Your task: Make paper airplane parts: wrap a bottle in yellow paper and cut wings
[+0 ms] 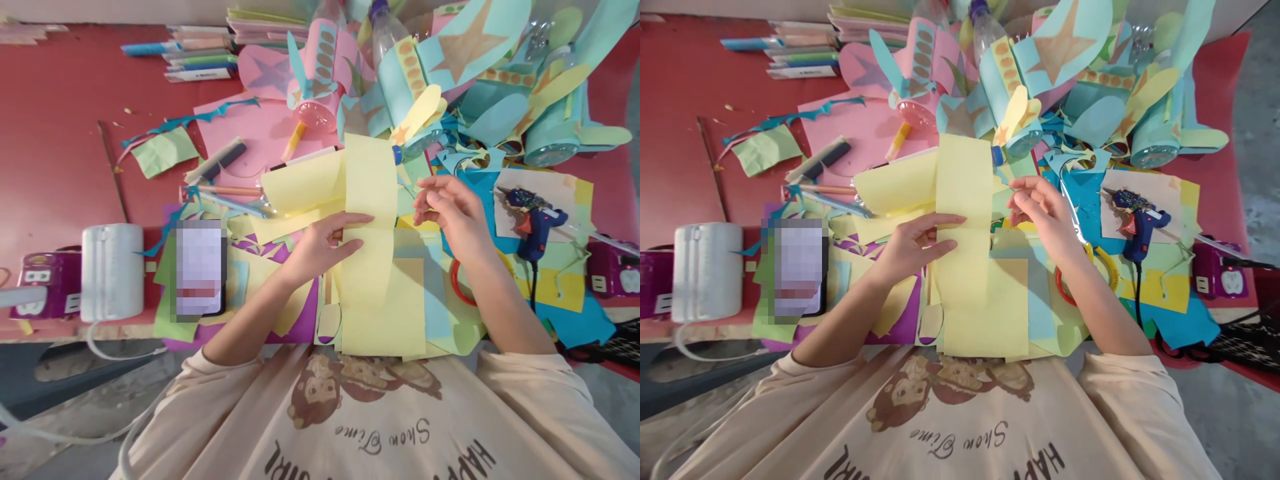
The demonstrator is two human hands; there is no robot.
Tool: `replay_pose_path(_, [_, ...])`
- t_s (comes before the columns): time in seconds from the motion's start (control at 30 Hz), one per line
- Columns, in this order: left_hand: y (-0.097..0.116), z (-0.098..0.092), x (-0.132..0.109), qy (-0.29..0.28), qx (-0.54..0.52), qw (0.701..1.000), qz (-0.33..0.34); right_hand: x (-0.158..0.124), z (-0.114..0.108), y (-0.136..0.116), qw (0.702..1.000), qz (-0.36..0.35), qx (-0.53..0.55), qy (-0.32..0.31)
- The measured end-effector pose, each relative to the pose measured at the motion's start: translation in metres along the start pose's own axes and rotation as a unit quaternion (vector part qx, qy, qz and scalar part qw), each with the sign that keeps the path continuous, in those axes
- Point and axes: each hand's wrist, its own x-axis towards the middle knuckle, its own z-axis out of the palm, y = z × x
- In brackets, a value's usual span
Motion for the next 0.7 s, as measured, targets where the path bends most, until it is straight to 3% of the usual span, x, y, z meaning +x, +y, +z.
replay_pose_path(0.17, [-0.019, 0.008, -0.007, 0.012, 0.083, 0.995, 0.049, -0.021, -0.004, 0.005, 0.992, 0.013, -0.127, -0.02])
replay_pose_path(0.27, [-0.028, 0.011, -0.005, 0.006, 0.107, 0.993, 0.043, -0.028, -0.004, 0.015, 0.993, 0.025, -0.11, -0.026])
replay_pose_path(0.37, [-0.028, 0.011, -0.002, 0.014, 0.097, 0.99, 0.098, -0.029, -0.007, 0.016, 0.996, 0.053, -0.055, -0.056])
replay_pose_path(0.43, [-0.025, 0.012, 0.0, 0.022, 0.078, 0.99, 0.119, -0.028, -0.008, 0.011, 0.994, 0.071, -0.048, -0.074])
replay_pose_path(0.6, [-0.011, 0.014, -0.002, 0.027, -0.026, 0.998, 0.044, -0.027, -0.003, 0.006, 0.981, 0.065, -0.161, -0.083])
replay_pose_path(0.7, [-0.005, 0.014, -0.008, 0.033, -0.118, 0.992, 0.04, -0.027, 0.002, 0.012, 0.976, 0.101, -0.121, -0.147])
